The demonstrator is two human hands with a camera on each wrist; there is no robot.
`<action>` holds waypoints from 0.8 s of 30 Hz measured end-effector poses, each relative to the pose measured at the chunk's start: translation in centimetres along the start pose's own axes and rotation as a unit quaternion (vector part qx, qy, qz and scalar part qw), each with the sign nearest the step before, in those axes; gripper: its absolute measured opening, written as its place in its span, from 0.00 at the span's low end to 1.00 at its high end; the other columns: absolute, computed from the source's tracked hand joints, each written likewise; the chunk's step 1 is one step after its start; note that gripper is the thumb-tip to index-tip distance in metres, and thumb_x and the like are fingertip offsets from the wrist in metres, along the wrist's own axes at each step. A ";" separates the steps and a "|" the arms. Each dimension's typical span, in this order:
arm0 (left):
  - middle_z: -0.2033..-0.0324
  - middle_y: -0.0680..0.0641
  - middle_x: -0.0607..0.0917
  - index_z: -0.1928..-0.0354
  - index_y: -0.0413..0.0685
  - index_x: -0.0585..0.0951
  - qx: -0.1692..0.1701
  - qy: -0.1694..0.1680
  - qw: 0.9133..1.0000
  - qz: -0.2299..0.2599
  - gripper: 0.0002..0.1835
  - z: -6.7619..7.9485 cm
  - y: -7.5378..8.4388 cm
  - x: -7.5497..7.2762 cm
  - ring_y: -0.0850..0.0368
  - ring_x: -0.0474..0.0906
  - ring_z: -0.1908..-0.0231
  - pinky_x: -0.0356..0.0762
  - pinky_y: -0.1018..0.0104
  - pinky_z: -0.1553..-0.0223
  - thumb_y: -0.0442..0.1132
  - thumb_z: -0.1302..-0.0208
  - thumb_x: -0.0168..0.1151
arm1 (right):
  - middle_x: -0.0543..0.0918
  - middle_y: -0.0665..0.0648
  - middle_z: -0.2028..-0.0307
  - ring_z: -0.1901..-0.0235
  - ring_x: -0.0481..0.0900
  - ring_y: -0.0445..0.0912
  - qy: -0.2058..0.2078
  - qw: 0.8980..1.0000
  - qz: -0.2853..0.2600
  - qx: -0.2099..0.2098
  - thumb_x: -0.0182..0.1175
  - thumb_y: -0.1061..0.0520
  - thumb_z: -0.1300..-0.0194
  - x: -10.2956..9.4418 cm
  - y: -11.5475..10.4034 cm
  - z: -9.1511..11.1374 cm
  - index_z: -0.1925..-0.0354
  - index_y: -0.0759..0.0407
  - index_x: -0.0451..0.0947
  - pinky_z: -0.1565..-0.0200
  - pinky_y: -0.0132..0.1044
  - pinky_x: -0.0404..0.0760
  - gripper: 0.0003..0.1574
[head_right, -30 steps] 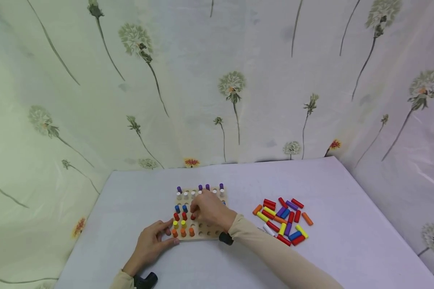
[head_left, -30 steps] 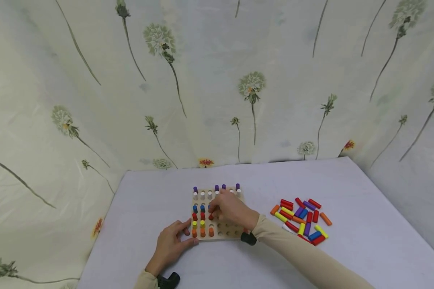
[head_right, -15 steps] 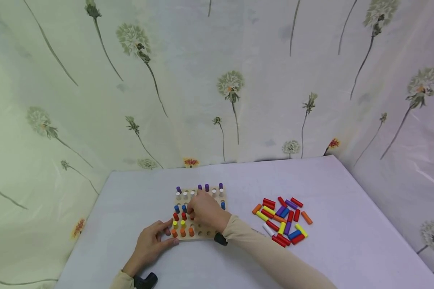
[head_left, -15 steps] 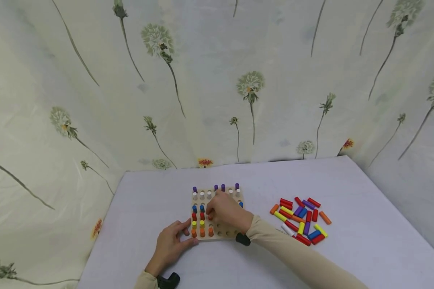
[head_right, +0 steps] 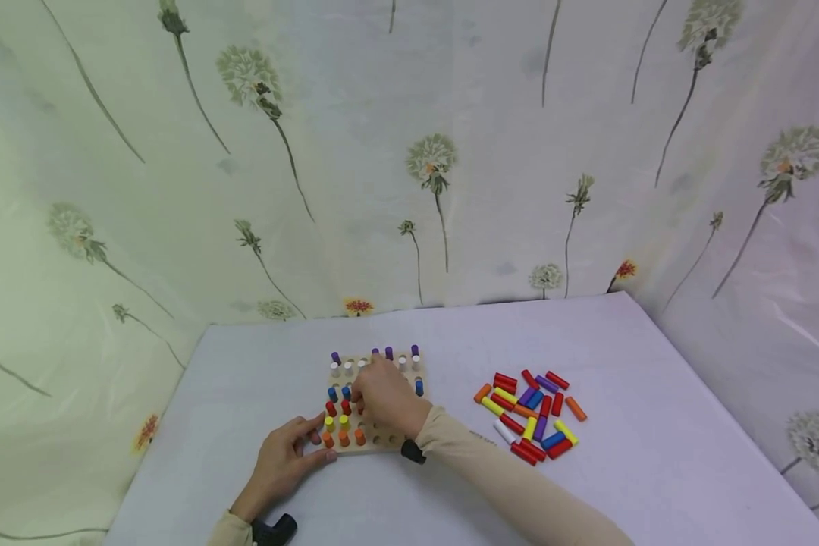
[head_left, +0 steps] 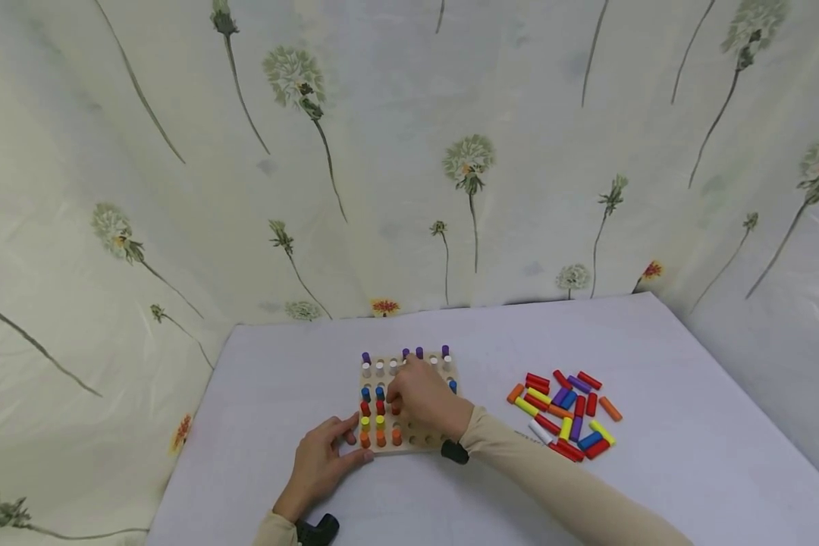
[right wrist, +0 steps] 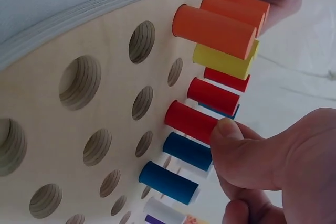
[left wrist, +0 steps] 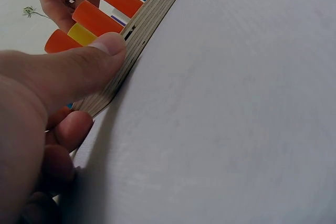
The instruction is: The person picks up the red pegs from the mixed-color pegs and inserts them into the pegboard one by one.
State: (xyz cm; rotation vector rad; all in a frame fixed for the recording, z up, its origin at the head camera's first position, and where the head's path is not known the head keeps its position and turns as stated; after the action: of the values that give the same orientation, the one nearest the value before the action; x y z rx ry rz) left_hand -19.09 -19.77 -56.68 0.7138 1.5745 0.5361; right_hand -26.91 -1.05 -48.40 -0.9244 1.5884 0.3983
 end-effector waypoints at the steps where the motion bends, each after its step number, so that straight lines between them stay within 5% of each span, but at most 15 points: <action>1: 0.69 0.63 0.78 0.35 0.50 0.85 0.000 0.000 1.000 0.000 0.37 0.0 0.0 0.0 0.68 0.63 0.76 0.58 0.73 0.73 0.54 0.46 0.84 | 0.90 0.47 0.73 0.69 0.73 0.43 -0.001 1.000 0.001 -0.002 0.80 0.63 0.45 0.0 0.0 0.0 0.70 0.52 0.94 0.59 0.36 0.70 0.06; 13: 0.68 0.63 0.78 0.34 0.50 0.85 -0.007 -0.013 1.000 0.000 0.37 0.0 -0.1 0.2 0.67 0.64 0.76 0.58 0.73 0.73 0.55 0.45 0.83 | 0.93 0.46 0.68 0.67 0.76 0.41 -0.058 0.998 -0.037 0.009 0.77 0.62 0.38 -0.1 0.4 -0.1 0.62 0.52 0.95 0.56 0.37 0.67 0.06; 24: 0.68 0.63 0.78 0.34 0.50 0.85 -0.003 -0.007 1.000 -0.003 0.37 -0.1 0.0 0.0 0.67 0.63 0.76 0.58 0.73 0.72 0.55 0.46 0.83 | 0.93 0.49 0.65 0.66 0.72 0.43 -0.032 0.998 -0.060 0.009 0.77 0.62 0.38 -3.7 1.4 0.7 0.61 0.54 0.95 0.60 0.37 0.67 0.06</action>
State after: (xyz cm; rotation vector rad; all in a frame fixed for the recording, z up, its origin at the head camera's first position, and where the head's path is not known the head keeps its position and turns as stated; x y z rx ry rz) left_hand -19.20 -19.71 -56.66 0.7072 1.5605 0.5305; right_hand -27.49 1.56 -45.46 -0.9781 1.4677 0.3265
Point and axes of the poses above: each hand's wrist, its own z-axis away from the middle knuckle, its own x-axis out of the palm, y = z × x, the point moved 5 cm from there along -z, towards the middle knuckle
